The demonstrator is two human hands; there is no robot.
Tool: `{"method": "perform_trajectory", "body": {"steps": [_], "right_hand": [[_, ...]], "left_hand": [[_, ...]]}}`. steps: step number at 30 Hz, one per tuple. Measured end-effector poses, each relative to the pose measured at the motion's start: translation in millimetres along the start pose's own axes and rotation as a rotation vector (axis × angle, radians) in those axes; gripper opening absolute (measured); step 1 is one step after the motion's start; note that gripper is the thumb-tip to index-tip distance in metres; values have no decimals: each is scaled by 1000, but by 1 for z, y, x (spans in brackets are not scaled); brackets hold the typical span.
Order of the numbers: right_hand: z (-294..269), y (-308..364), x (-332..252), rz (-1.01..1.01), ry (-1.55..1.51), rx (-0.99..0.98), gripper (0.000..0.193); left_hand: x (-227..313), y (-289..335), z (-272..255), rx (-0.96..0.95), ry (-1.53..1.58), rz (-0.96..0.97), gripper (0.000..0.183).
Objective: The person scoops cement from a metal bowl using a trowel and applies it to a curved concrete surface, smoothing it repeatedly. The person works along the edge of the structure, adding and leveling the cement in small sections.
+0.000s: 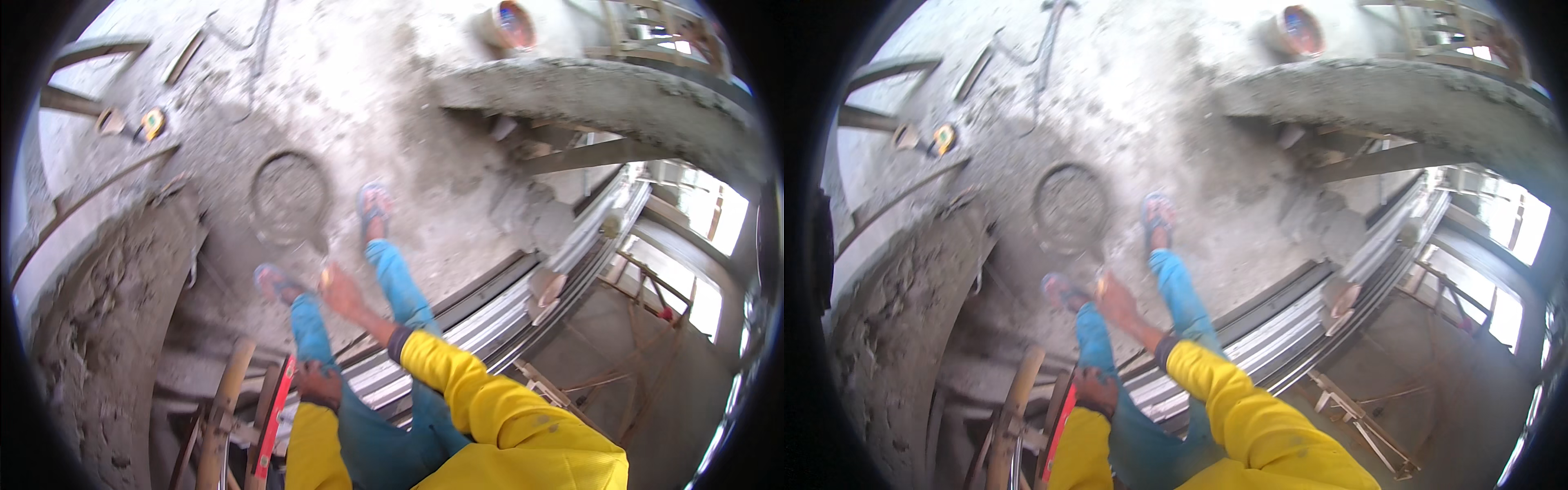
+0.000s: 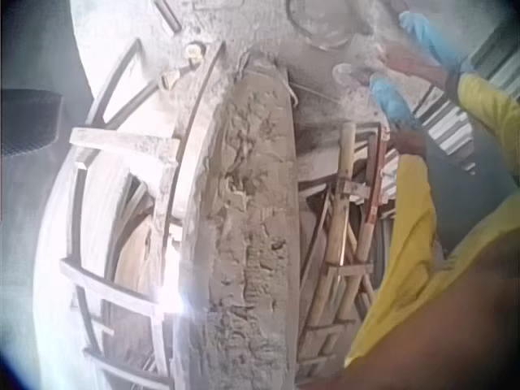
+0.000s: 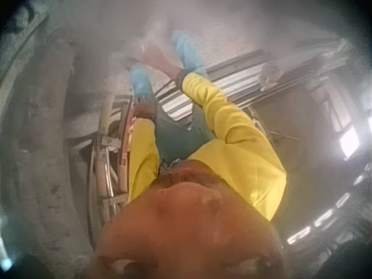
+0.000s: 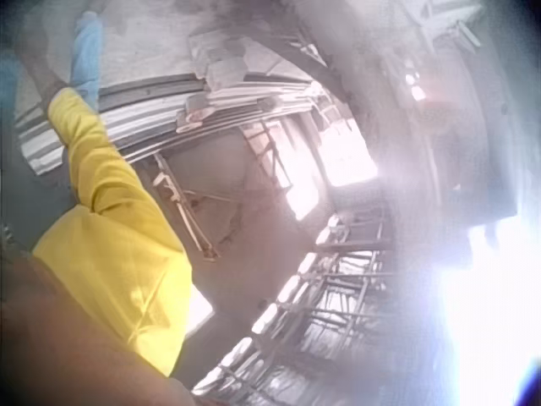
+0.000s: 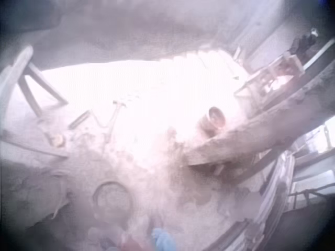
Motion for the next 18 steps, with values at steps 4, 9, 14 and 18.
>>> {"method": "perform_trajectory", "body": {"steps": [4,9,14,18], "right_hand": [[-76,66,-14,-23,1,-63,44],[-175,127,10,-124,476,-10,33],[-187,176,35,-64,408,21,25],[-167,148,54,-189,470,-63,24]], "left_hand": [[-6,-11,5,-30,2,-11,37],[13,-18,-13,-22,8,-31,35],[-10,-33,22,157,-42,110,38],[51,-62,-8,157,-57,157,39]]}}
Point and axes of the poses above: each hand's wrist, its own y-axis away from the middle knuckle, its own z-axis out of the palm, x = y × z, the point moved 7 cm from there along -y, towards the middle knuckle, and after that the axes turned 4 degrees about -z, right-handed, at the moved point
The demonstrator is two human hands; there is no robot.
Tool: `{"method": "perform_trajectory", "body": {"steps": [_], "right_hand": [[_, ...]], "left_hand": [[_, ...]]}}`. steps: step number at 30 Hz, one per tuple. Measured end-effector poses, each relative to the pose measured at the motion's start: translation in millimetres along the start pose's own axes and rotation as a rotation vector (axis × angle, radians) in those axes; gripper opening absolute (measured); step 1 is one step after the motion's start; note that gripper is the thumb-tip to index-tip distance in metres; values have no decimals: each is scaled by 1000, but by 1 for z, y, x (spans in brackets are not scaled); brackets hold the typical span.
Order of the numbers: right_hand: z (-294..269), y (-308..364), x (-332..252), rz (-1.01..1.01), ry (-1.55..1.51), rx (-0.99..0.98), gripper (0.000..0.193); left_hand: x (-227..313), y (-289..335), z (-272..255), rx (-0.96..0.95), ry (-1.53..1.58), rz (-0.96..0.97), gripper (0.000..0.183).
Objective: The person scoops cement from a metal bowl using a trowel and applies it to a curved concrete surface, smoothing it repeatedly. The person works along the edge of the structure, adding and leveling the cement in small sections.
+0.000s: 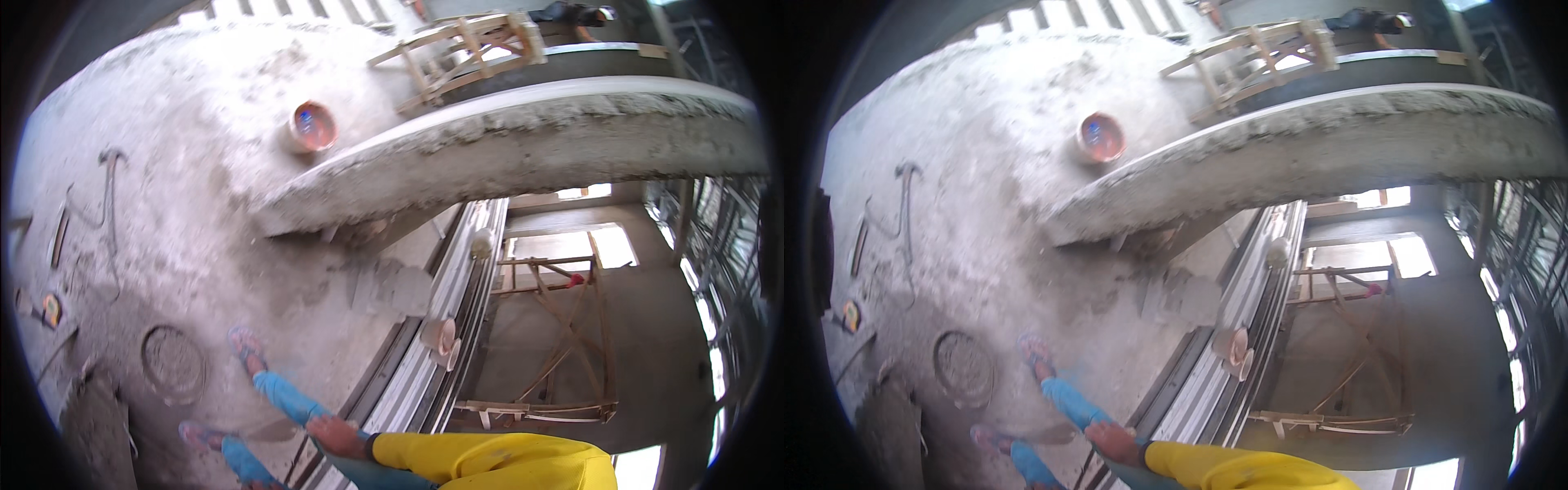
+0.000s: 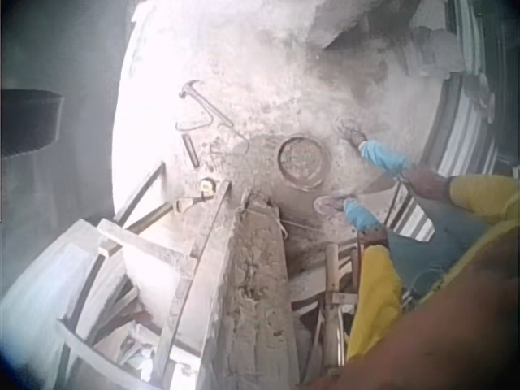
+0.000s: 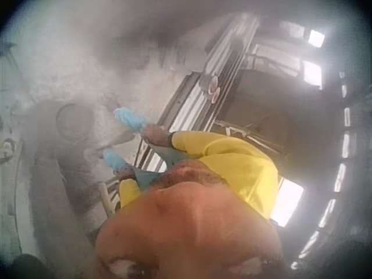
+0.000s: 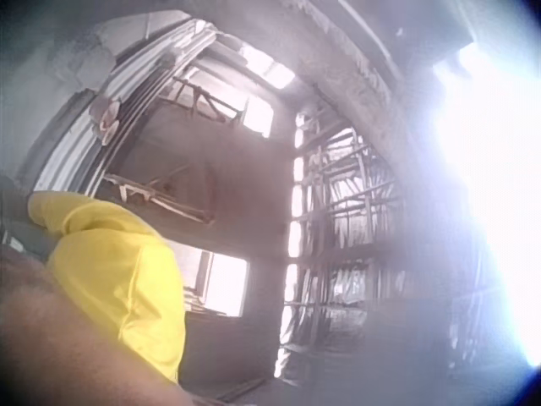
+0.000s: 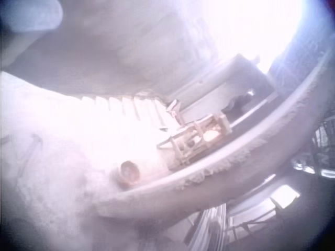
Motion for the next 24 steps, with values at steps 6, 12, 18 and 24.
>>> {"method": "perform_trajectory", "body": {"steps": [6,12,18,24], "right_hand": [[-28,-19,11,56,-43,24,27],[-46,-41,15,73,-60,-67,29],[-47,-49,16,39,12,-167,37],[-40,-46,18,66,-18,-195,37]], "left_hand": [[60,-42,-54,-34,-50,-10,41],[72,-58,-68,-48,-96,-18,42],[79,-64,-67,-59,-101,-17,44],[82,-64,-64,-62,-99,-24,46]]}}
Point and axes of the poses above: each hand's wrist, its own y-axis away from the middle knuckle, its own z-axis out of the palm, x = y × z, the point moved 7 cm from there along -y, towards the middle knuckle, and after that the axes turned 4 degrees about -z, right-handed, at the moved point
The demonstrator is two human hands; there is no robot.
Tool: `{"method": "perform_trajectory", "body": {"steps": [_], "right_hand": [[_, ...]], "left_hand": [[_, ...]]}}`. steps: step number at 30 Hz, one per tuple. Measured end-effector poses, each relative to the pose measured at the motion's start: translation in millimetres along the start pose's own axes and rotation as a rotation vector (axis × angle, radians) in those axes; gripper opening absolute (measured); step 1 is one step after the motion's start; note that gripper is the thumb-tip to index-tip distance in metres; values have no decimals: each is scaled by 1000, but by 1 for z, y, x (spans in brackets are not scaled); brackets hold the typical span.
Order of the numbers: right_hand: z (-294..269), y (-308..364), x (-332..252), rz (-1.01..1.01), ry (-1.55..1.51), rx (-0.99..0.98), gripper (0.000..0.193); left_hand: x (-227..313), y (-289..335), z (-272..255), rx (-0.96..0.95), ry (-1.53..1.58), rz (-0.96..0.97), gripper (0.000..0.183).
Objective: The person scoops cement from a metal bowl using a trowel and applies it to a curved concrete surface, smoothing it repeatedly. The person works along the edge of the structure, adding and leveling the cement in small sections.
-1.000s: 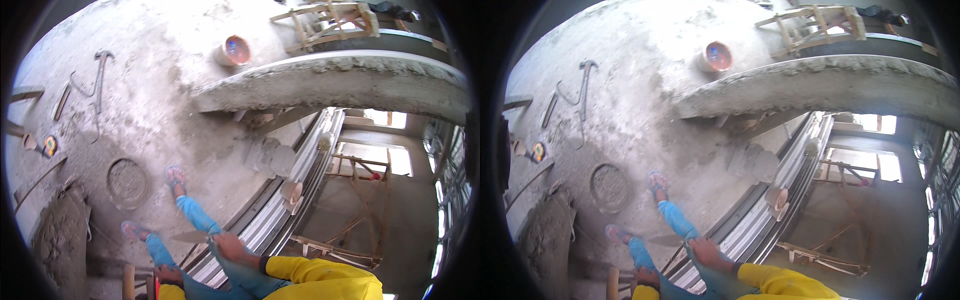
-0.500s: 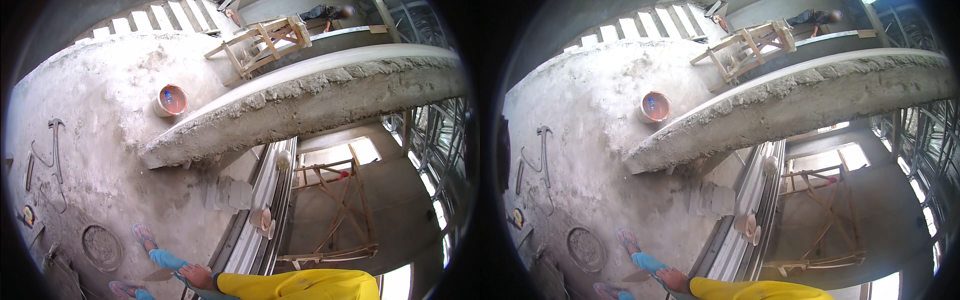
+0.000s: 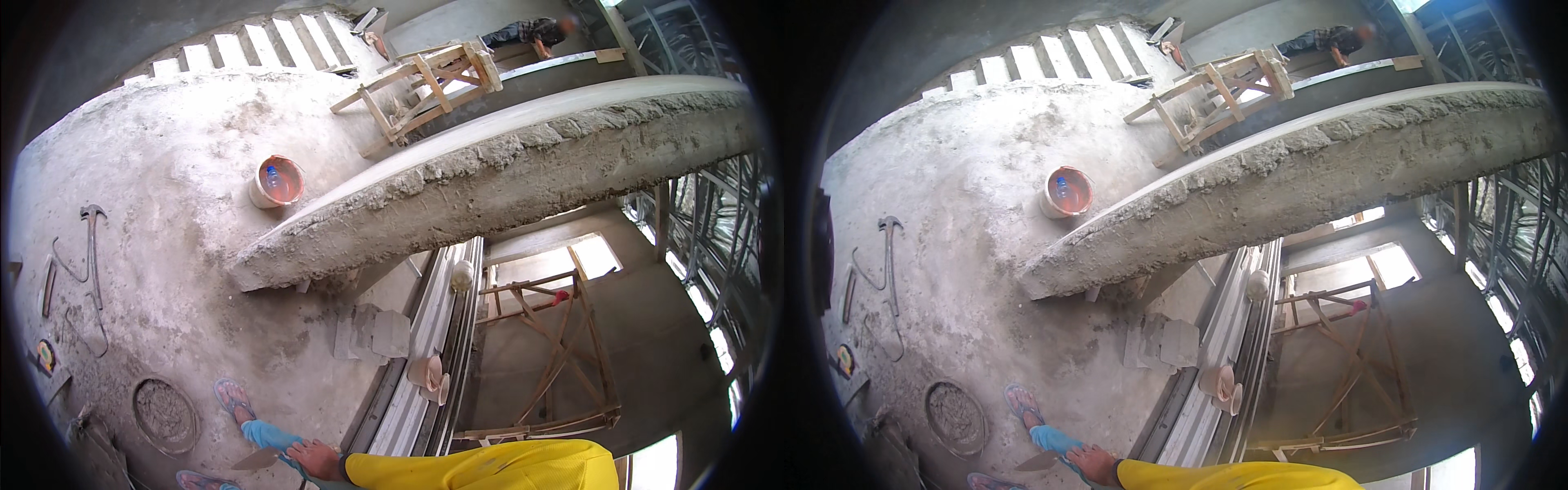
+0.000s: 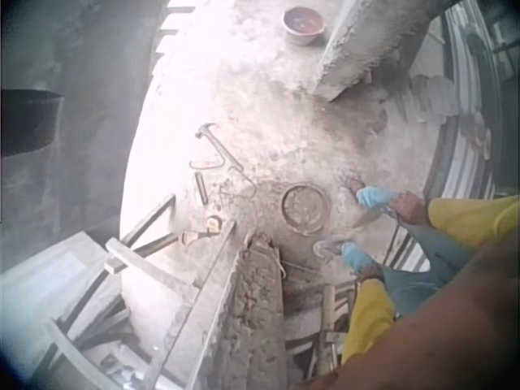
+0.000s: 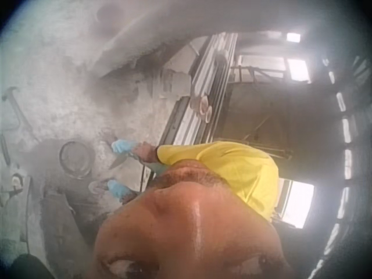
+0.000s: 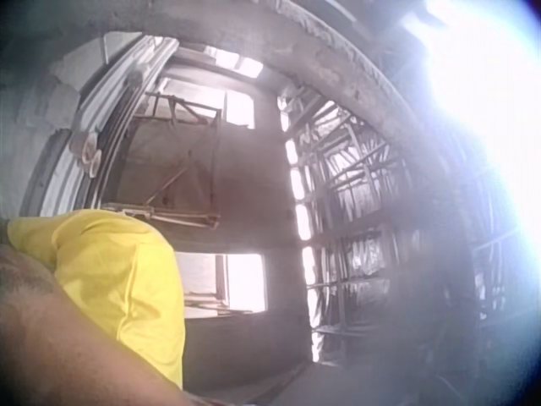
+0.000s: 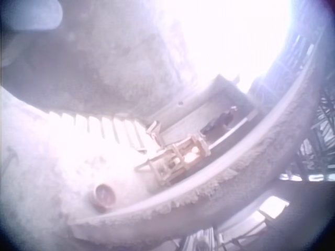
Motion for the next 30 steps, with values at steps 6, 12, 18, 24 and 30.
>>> {"method": "perform_trajectory", "body": {"steps": [6,12,18,24,30], "right_hand": [[8,3,1,-15,-11,-10,37],[14,4,0,-2,32,-62,39],[8,4,-3,-18,25,-71,41],[13,3,-5,-2,36,-74,44],[18,4,-10,-2,47,-107,45]], "left_hand": [[2,-1,1,0,6,7,47],[0,-1,3,-1,9,7,49],[2,0,3,1,17,9,50],[-2,0,3,-3,16,8,52],[-6,0,5,-10,17,7,54]]}}
Point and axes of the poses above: each hand's wrist, its own y-axis away from the middle knuckle, its own z-axis out of the palm, x = y × z, the point moved 7 cm from there along -y, towards the middle knuckle, and after that the axes turned 4 degrees about -z, right-handed, at the moved point
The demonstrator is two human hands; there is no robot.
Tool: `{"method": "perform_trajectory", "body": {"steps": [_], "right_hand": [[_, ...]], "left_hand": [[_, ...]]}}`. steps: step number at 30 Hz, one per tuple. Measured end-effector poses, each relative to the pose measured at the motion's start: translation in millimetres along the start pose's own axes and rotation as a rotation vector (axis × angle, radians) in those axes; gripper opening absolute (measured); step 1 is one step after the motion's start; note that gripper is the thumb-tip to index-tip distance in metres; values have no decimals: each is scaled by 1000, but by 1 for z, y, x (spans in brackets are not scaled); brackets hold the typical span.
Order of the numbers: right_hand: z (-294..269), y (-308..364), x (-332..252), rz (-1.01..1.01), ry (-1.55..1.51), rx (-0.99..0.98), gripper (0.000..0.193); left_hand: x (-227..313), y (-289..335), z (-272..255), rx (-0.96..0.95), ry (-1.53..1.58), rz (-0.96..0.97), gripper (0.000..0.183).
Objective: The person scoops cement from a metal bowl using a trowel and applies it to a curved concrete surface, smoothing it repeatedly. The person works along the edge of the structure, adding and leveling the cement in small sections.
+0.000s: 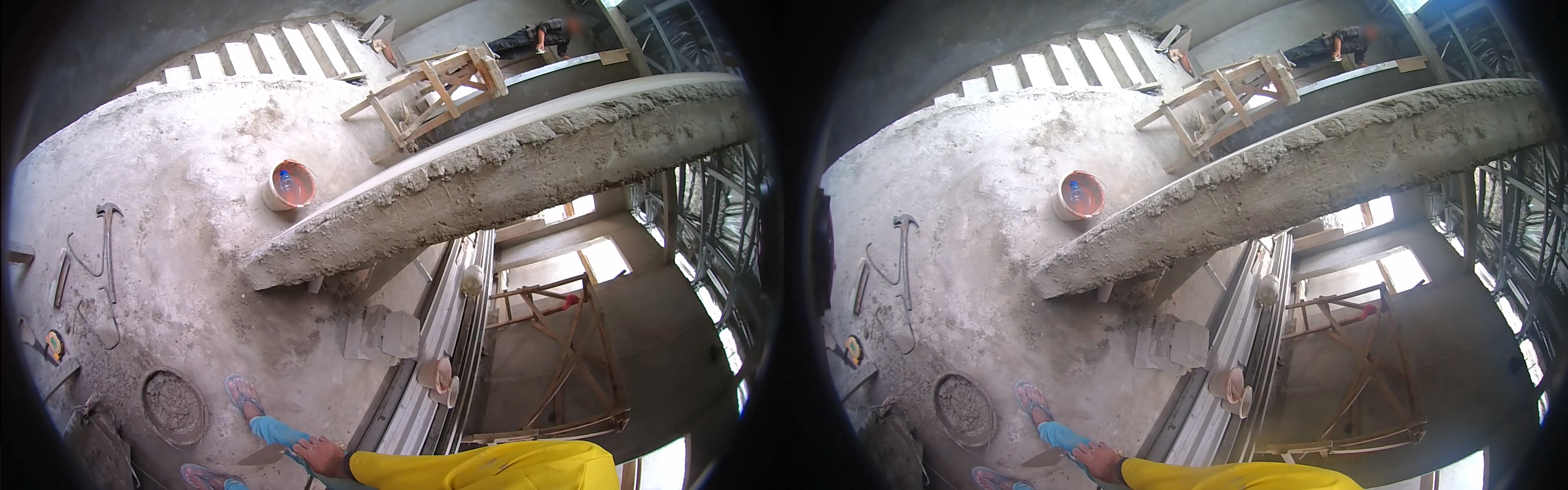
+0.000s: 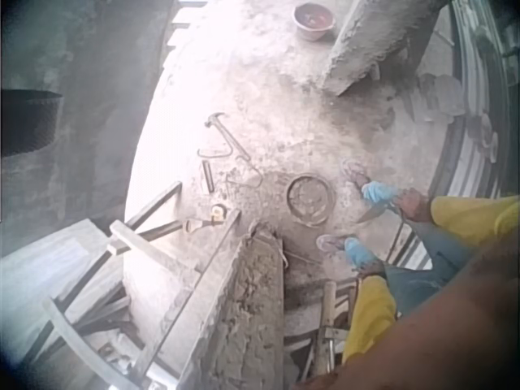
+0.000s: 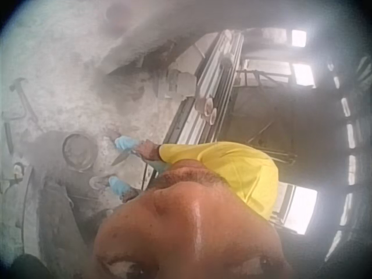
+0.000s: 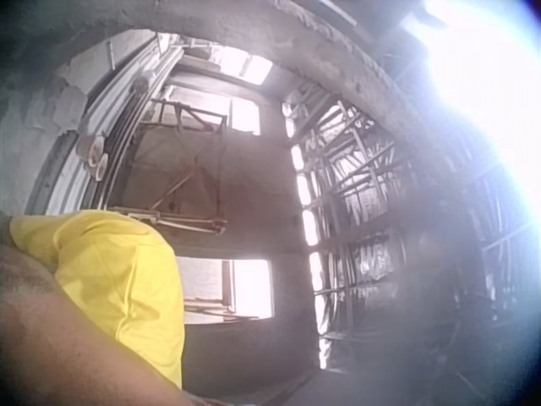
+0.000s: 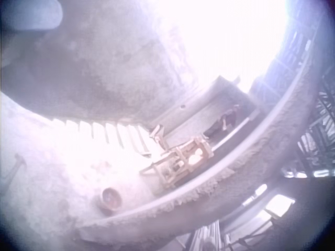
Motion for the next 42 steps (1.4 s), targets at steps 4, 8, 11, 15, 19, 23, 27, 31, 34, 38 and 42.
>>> {"method": "perform_trajectory", "body": {"steps": [4,8,11,15,19,23,27,31,34,38,42], "right_hand": [[6,-1,4,-10,1,32,45],[-2,2,12,-16,6,27,44],[-1,4,24,-32,45,108,44],[-14,4,12,-113,158,144,46],[-25,20,-16,-307,62,642,34],[-20,13,-30,-176,224,531,26],[6,-4,-9,-112,174,176,36],[25,-41,-10,-49,-76,233,34],[20,-103,-43,168,-393,47,42],[87,-179,-68,149,-783,77,36],[78,-194,-128,452,-1241,-223,30]], "left_hand": [[2,2,3,-4,-2,-7,55],[12,4,9,-11,5,-12,56],[21,5,12,-24,15,-10,57],[-14,21,25,-52,90,-58,58],[-79,92,42,-405,-76,-248,59],[-125,101,112,-194,57,-225,60],[-106,122,113,-79,154,-252,48],[-97,129,112,-91,163,-284,44],[-97,130,107,-89,165,-285,42],[-97,130,98,-60,154,-253,41],[-111,133,107,-90,215,-285,40]]}}
Point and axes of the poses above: each hand's wrist, its own y-axis away from the middle knuckle, its own z-axis out of the palm, x = y × z, the point moved 7 cm from there along -y, towards the middle knuckle, and after that the axes turned 4 degrees about -z, right-handed, at the moved point
